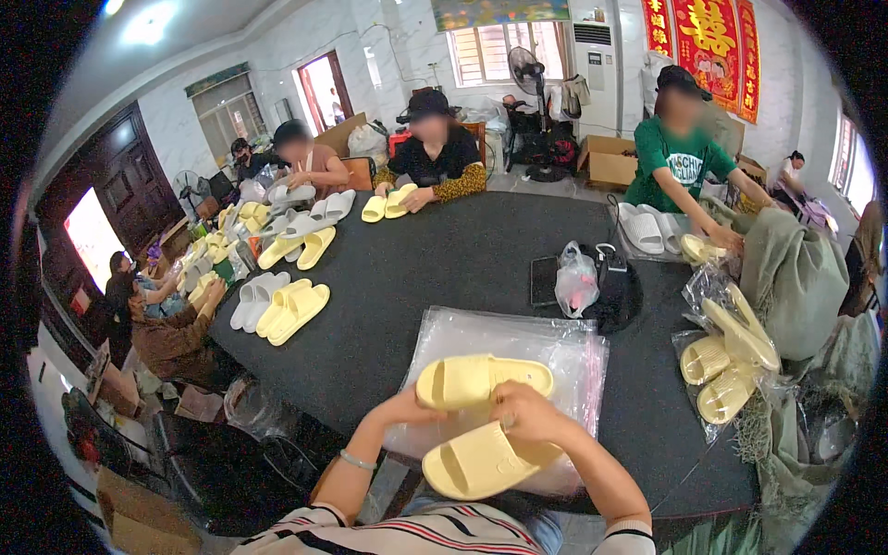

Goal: The person places pairs of yellow and white plastic slippers into clear plastic bags on a table. They repeatedly pick up slippers, insert them into bags, and set the packaged pairs aside while other workers perform similar tasks nearby.

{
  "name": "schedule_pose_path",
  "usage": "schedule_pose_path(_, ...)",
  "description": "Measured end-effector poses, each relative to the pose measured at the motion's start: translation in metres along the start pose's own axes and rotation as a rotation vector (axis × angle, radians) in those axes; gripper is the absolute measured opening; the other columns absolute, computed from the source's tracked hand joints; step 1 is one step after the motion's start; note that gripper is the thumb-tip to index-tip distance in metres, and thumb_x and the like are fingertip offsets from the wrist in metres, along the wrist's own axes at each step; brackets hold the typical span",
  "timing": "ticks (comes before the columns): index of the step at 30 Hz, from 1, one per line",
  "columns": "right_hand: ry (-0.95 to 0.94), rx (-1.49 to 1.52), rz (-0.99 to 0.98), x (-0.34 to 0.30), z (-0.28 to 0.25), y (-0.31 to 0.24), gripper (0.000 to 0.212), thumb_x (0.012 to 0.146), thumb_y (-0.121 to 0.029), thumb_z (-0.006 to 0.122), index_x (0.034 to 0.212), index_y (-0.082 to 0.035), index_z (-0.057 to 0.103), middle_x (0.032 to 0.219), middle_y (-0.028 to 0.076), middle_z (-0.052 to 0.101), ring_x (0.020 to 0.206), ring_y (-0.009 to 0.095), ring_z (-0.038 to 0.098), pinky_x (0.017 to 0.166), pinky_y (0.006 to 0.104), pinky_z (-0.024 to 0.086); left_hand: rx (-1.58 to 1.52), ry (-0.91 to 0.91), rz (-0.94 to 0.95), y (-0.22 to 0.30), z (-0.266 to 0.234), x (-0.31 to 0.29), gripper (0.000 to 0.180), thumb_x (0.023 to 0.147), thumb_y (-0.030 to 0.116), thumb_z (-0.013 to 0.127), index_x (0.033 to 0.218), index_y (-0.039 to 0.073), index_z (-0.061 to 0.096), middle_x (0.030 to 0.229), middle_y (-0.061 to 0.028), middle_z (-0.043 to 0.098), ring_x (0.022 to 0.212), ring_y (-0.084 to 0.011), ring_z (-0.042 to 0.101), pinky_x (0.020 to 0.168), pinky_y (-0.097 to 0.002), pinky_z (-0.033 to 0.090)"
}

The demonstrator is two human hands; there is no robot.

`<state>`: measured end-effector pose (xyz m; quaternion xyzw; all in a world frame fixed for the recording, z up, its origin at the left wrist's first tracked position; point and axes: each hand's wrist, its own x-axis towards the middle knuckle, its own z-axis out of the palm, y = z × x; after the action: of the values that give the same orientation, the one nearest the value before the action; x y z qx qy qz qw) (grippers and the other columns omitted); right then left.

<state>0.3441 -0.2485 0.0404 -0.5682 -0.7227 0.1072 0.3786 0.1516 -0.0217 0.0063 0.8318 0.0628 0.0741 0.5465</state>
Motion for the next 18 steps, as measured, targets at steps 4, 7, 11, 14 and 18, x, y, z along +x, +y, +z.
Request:
schedule_pose_path(4, 0.216, -0.138, 0.185, 0.006, 0.007, -0.005, 0.026, 0.063, -0.006, 0.071, 0.088, -0.009, 0.068, 0.095, 0.009, 0.060, 0.091, 0.030, 0.059, 0.081, 0.0405, 0.049, -0.264, 0.255, -0.227, -0.019, -0.013, 0.006, 0.044, 0.088, 0.024, 0.069, 0.123, -0.001, 0.059, 0.118, -0.0061, 0.065, 0.104, -0.0123, 0.059, 0.090, -0.0278, 0.047)
schedule_pose_path(7, 0.316, -0.195, 0.330, -0.001, 0.022, 0.015, 0.022, 0.068, -0.008, 0.071, 0.088, -0.009, 0.064, 0.092, 0.009, 0.059, 0.089, 0.030, 0.059, 0.076, 0.0399, 0.049, -0.005, 0.461, -0.094, -0.038, -0.012, -0.002, 0.030, 0.091, 0.020, 0.066, 0.113, -0.001, 0.065, 0.108, -0.0085, 0.068, 0.101, -0.0164, 0.062, 0.089, -0.0296, 0.047)
schedule_pose_path(11, 0.324, -0.174, 0.334, -0.022, 0.018, 0.028, 0.019, 0.074, -0.009, 0.071, 0.089, -0.007, 0.060, 0.088, 0.008, 0.058, 0.082, 0.027, 0.059, 0.070, 0.0360, 0.047, 0.438, 0.561, 0.043, 0.014, -0.001, -0.012, 0.026, 0.087, 0.016, 0.068, 0.109, 0.002, 0.067, 0.108, -0.0138, 0.068, 0.103, -0.0284, 0.063, 0.092, -0.0371, 0.047)
schedule_pose_path(14, 0.440, 0.118, 0.321, -0.030, 0.005, 0.048, 0.017, 0.077, -0.007, 0.070, 0.090, -0.007, 0.059, 0.083, 0.006, 0.057, 0.076, 0.020, 0.056, 0.066, 0.0318, 0.044, 0.584, 0.530, 0.209, 0.049, 0.010, -0.006, 0.026, 0.084, 0.015, 0.068, 0.108, 0.004, 0.067, 0.110, -0.0146, 0.067, 0.109, -0.0317, 0.060, 0.096, -0.0419, 0.045)
schedule_pose_path(18, 0.612, 0.147, 0.480, -0.049, -0.001, 0.083, 0.011, 0.085, -0.008, 0.067, 0.093, -0.005, 0.060, 0.079, 0.000, 0.056, 0.072, 0.011, 0.052, 0.065, 0.0267, 0.043, 0.748, 0.255, 0.354, 0.086, 0.041, 0.018, 0.031, 0.084, 0.022, 0.069, 0.112, 0.008, 0.066, 0.117, -0.0128, 0.064, 0.119, -0.0306, 0.054, 0.104, -0.0451, 0.038)
